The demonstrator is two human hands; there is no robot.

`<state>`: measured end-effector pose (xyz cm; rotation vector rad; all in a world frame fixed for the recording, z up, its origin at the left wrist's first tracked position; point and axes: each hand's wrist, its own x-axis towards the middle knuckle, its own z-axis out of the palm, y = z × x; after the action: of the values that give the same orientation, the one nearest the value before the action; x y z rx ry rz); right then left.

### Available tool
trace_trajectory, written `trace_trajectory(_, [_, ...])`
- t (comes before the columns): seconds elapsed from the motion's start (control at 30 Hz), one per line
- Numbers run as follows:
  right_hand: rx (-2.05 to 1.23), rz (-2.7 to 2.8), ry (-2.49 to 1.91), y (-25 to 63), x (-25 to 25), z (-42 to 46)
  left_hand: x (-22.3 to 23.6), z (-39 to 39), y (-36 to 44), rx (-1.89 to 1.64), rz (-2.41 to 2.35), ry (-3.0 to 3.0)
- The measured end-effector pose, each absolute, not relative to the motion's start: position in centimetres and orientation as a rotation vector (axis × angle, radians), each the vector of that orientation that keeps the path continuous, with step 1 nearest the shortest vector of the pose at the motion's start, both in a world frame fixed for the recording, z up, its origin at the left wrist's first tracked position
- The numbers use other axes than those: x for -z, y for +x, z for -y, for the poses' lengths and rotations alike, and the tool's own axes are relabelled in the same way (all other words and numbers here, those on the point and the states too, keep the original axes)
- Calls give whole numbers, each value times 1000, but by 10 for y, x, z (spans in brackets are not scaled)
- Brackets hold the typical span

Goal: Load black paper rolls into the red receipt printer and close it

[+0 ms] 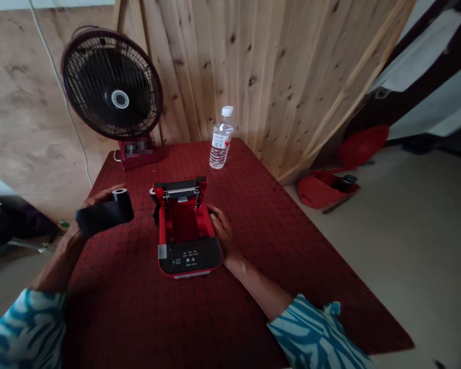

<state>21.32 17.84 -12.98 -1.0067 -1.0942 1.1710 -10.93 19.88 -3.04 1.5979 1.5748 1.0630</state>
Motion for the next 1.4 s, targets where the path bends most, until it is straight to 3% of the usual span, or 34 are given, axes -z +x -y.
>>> trace_trajectory(0.17, [-1162, 1087, -981, 211, 128, -178, -6, -157, -45, -706, -1340, 1943])
trace_trajectory(0.33, [-1151, 1088, -962, 211, 131, -179, 1, -162, 14, -502, -1294, 2458])
trace_trajectory(0.43, [-1143, 1115, -950, 211, 132, -180, 4, -170, 35, -194, -1451, 2655])
trace_trajectory(0.57, [-1160, 1110, -945, 212, 130, -180, 0, -181, 57, 252, -1575, 2695])
trace_trajectory(0.7, [-1153, 1122, -937, 212, 130, -181, 2, -195, 66, 432, -1444, 2626])
trace_trajectory(0.97, [-1143, 1129, -931, 213, 132, -182, 11, -202, 42, 83, -1148, 2562])
trace_trajectory(1.13, [-1163, 1128, -923, 214, 129, -180, -5, -169, 22, -333, -1163, 2464])
trace_trajectory(1.4, [-1141, 1113, -938, 212, 134, -182, 3, -113, 21, -636, -1191, 2669])
